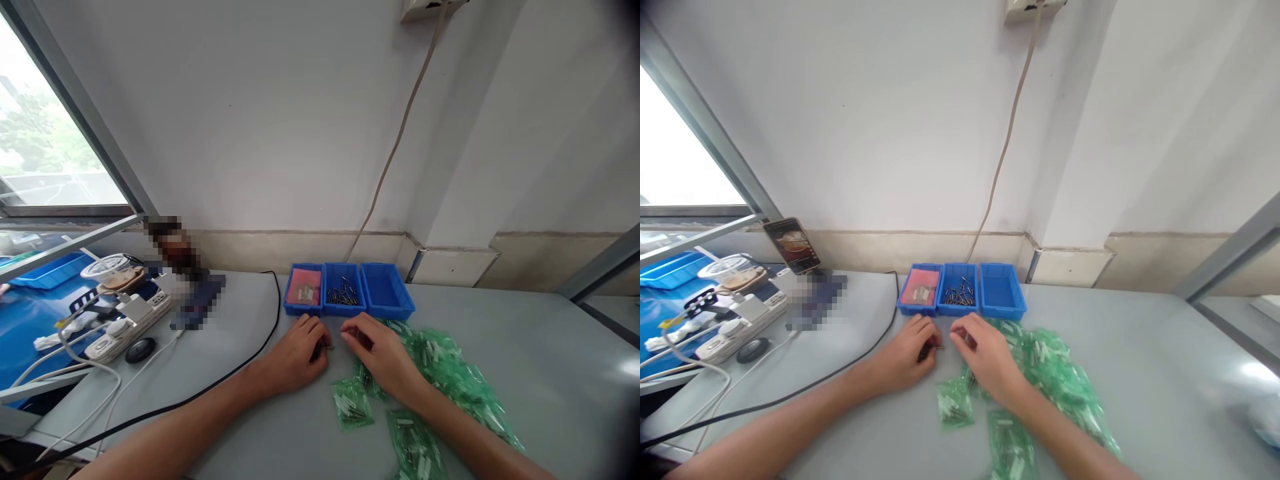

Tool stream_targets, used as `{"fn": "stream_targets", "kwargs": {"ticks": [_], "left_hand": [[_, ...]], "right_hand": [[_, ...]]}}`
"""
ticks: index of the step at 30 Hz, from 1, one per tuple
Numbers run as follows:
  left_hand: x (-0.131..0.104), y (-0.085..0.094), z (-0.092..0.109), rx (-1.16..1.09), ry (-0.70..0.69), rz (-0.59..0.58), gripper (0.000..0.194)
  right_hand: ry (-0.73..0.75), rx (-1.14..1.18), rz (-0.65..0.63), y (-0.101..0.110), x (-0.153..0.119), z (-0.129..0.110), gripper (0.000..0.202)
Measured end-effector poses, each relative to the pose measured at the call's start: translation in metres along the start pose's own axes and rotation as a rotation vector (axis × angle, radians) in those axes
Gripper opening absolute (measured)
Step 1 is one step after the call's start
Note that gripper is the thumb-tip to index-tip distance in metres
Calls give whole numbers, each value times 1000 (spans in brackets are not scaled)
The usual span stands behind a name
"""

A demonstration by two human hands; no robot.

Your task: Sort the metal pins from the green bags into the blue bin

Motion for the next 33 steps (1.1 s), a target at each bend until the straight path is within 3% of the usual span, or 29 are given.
{"fn": "stream_targets", "kwargs": {"ticks": [4, 10, 15, 22, 33], "left_hand": [[0, -1, -2, -77, -24, 21, 9], [0, 0, -3, -128, 7, 31, 5], [1, 0, -4, -97, 34, 20, 4], [1, -1, -3, -46, 13, -25, 7], [1, -2, -5, -36, 7, -19, 5]], "right_hand": [[187, -325, -43, -10, -6, -4, 8], [165, -431, -44, -13, -6, -3, 13], [38, -167, 15, -2, -3, -3, 13], [-182, 323, 54, 7, 3, 19, 22], [-223, 472, 70, 5, 4, 21, 36]]}}
Point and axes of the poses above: each hand's wrist, its own x-axis towards the middle knuckle, its own y-axis out of the back of the hand, z = x × y, the point moved 5 cm from there along x, towards the middle knuckle, and after that the axes turned 15 degrees about -y, right-handed, at the moved point
